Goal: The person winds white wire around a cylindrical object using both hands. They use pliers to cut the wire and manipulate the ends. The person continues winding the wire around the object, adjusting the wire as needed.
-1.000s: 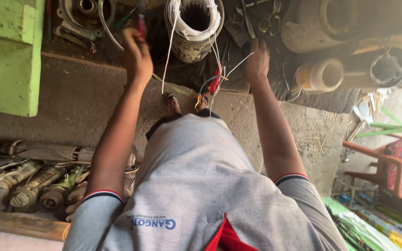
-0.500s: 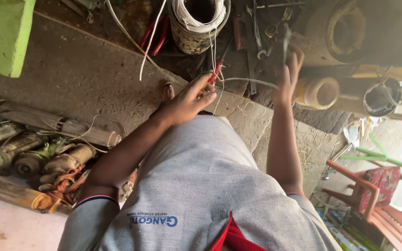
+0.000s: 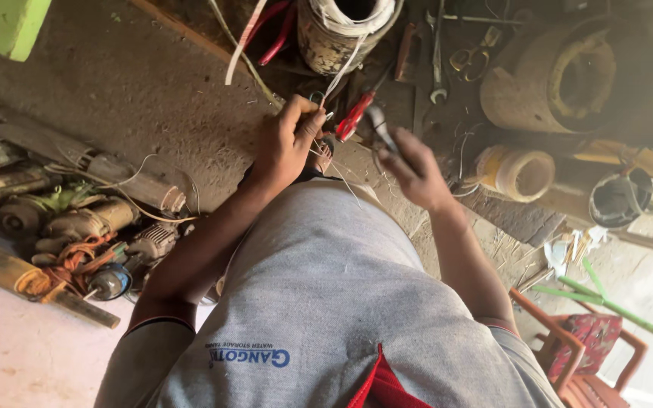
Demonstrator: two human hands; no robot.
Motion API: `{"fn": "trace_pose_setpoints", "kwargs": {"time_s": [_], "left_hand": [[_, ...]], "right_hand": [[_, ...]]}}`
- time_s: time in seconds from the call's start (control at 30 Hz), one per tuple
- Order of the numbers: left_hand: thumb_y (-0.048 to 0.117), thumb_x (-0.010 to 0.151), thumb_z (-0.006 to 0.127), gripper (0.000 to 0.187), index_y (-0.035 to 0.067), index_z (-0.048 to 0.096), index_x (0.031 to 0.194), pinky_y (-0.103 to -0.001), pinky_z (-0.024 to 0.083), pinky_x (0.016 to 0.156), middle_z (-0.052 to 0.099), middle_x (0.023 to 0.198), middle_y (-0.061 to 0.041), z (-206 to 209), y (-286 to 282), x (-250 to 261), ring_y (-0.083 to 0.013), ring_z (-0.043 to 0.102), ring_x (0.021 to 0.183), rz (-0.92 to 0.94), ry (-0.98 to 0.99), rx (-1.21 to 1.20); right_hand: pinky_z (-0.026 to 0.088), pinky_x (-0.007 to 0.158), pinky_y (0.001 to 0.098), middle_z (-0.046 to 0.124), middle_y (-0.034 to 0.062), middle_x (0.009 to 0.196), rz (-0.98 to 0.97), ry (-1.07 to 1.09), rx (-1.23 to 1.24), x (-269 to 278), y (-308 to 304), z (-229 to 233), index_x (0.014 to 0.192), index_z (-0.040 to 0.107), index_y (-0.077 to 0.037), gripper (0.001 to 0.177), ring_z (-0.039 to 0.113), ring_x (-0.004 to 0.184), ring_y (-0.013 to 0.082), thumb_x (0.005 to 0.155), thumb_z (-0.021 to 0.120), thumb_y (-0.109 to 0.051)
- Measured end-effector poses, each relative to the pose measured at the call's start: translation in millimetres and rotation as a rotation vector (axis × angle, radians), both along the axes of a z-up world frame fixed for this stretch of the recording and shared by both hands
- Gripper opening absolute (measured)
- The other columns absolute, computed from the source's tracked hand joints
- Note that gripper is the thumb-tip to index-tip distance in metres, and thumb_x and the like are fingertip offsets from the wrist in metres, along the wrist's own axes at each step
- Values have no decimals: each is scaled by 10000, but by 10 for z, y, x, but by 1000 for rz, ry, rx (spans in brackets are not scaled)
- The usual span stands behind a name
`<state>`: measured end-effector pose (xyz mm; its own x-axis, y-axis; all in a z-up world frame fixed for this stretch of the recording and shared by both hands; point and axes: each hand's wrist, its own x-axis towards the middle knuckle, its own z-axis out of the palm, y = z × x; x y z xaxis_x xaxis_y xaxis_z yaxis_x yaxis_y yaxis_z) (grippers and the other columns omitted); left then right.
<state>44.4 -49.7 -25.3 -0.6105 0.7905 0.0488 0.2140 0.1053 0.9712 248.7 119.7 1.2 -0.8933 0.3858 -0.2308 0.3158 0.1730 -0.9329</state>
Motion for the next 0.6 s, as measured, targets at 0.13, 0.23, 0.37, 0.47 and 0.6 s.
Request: {"fn": "trace_pose_setpoints", "kwargs": {"time_s": [0.13,0.23,0.37,0.47,0.6], "left_hand": [[202,1060,659,168,40,616,1042,-304,552,549,746,793,-63,33,14,-7,-161,751,669,24,153,10],[192,1037,678,170,39,609,1011,-310,544,517,732,758,-65,57,10,10,-164,740,616,40,112,-28],[192,1024,659,175,34,592,991,-326,508,447,724,716,-65,53,13,18,-178,695,516,33,-124,-151],[204,1051,676,185,42,599,1005,-315,538,517,729,753,-70,22,23,-5,-163,734,624,75,135,33],[227,1033,669,201,42,601,995,-312,526,478,742,754,-61,-18,32,-13,-154,726,582,62,43,-62]], "right_hand": [[502,732,414,628,126,950,200,-20,331,-204,-87,42,1191,631,-21,239,645,856,280,1061,609,-221],[509,743,447,619,164,979,231,27,386,-361,-116,132,1175,608,2,252,650,881,344,1051,642,-214],[519,719,448,612,186,1024,219,66,399,-469,-105,246,1208,597,29,298,648,865,371,1024,652,-199],[498,709,470,589,188,966,226,38,478,-502,-100,253,1105,608,21,242,624,838,389,1038,656,-206],[497,753,481,590,153,908,298,96,651,-515,-62,166,1053,618,-13,224,596,815,384,1064,615,-236]]}}
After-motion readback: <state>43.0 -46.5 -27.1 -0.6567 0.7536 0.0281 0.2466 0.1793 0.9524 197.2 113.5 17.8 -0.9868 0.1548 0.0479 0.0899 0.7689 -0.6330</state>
